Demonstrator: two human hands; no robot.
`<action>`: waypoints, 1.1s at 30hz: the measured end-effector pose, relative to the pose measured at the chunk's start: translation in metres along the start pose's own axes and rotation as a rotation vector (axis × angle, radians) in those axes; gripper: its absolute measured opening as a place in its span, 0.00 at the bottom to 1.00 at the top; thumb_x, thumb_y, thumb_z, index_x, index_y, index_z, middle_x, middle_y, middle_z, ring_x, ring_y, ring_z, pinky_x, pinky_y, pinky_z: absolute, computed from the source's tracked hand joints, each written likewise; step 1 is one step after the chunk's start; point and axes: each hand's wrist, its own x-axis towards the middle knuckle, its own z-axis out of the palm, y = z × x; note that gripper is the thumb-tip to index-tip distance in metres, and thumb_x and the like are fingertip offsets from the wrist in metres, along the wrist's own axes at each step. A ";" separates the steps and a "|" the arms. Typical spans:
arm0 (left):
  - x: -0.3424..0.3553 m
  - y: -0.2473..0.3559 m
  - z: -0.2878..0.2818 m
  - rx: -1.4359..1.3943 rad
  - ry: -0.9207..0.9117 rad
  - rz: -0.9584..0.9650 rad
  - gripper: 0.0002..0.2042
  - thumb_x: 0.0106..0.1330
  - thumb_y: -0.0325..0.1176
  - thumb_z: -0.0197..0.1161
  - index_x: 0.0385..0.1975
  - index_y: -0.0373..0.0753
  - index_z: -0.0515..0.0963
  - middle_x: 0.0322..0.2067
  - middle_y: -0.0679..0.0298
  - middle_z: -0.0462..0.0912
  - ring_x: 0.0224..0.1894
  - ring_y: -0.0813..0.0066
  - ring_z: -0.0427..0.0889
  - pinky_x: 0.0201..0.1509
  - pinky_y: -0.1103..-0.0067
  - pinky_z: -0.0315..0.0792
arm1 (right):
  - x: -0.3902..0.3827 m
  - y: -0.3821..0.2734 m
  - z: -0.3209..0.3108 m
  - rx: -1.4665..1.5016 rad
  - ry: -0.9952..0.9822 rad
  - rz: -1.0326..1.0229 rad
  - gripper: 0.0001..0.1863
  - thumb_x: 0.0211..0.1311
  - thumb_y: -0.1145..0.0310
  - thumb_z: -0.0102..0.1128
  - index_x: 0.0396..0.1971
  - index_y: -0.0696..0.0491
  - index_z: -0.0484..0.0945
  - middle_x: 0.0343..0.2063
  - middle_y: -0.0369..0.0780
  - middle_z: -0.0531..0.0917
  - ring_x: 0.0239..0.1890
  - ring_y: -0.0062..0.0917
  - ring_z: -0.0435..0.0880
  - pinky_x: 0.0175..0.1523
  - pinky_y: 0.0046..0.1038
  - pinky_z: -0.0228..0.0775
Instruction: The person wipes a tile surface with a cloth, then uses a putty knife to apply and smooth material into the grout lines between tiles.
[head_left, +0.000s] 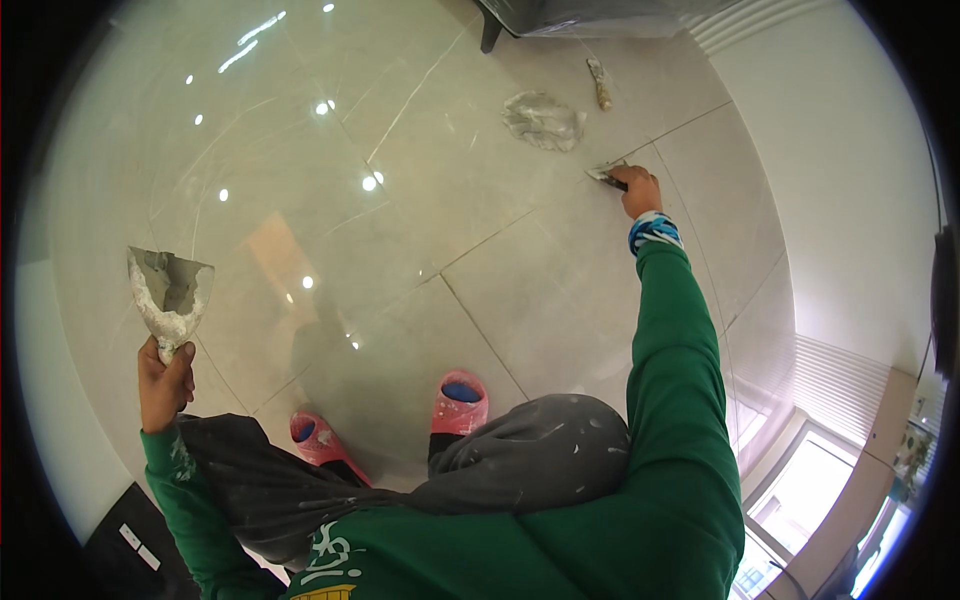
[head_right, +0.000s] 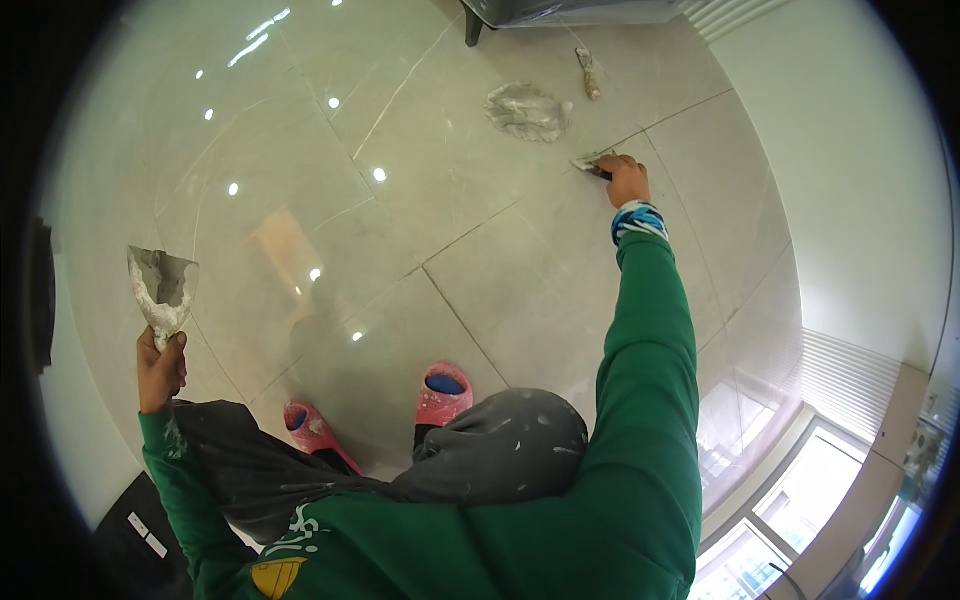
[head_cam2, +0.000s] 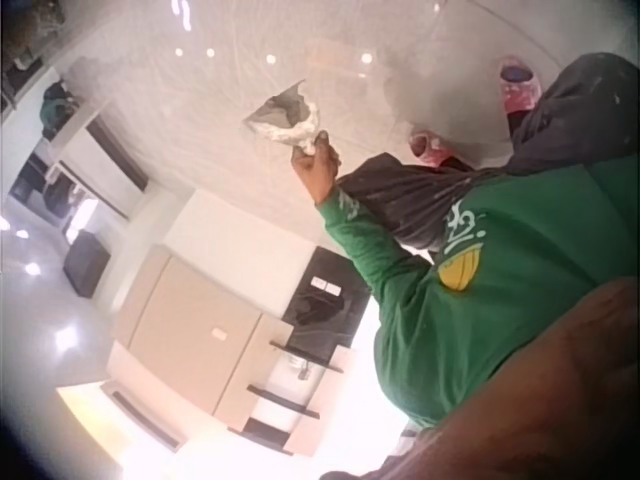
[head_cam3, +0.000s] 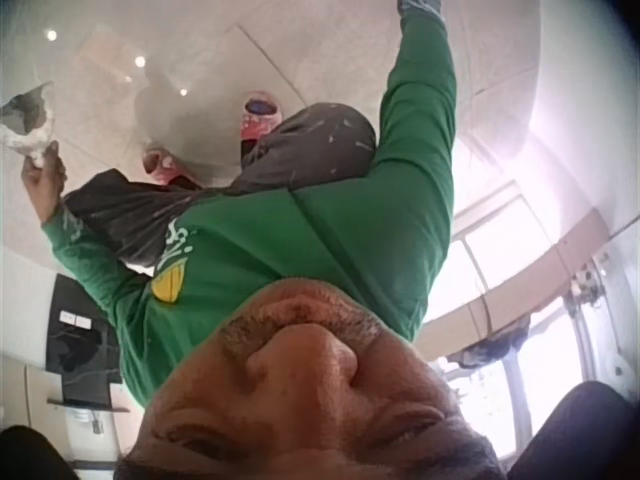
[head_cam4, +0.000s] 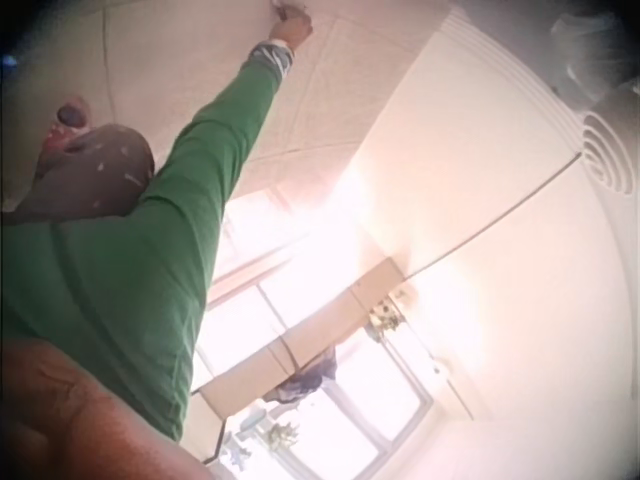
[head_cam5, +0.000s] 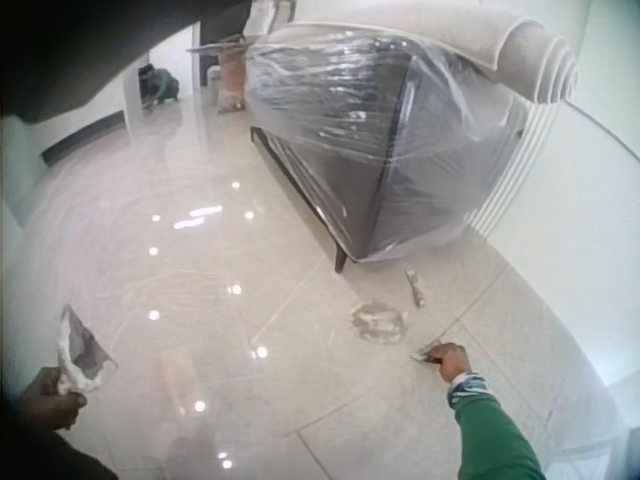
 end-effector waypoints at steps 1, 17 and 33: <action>0.002 0.001 0.003 0.002 -0.005 0.000 0.12 0.70 0.35 0.67 0.44 0.34 0.75 0.19 0.72 0.73 0.13 0.87 0.70 0.13 0.86 0.63 | -0.004 0.002 0.000 0.012 -0.012 0.012 0.28 0.53 0.87 0.54 0.50 0.44 0.88 0.51 0.38 0.88 0.61 0.35 0.80 0.68 0.39 0.65; 0.027 0.005 0.015 0.035 -0.054 -0.009 0.11 0.69 0.34 0.67 0.40 0.35 0.75 0.17 0.71 0.74 0.13 0.85 0.70 0.14 0.85 0.64 | -0.016 -0.002 -0.002 0.018 -0.002 -0.024 0.27 0.49 0.88 0.53 0.46 0.49 0.89 0.51 0.40 0.88 0.60 0.38 0.80 0.67 0.39 0.67; 0.028 0.010 0.022 0.021 -0.056 0.018 0.10 0.69 0.34 0.66 0.39 0.34 0.75 0.16 0.71 0.73 0.13 0.86 0.69 0.14 0.85 0.64 | -0.025 -0.037 0.010 0.112 0.079 -0.203 0.26 0.51 0.86 0.55 0.48 0.48 0.88 0.55 0.37 0.86 0.65 0.36 0.76 0.67 0.40 0.66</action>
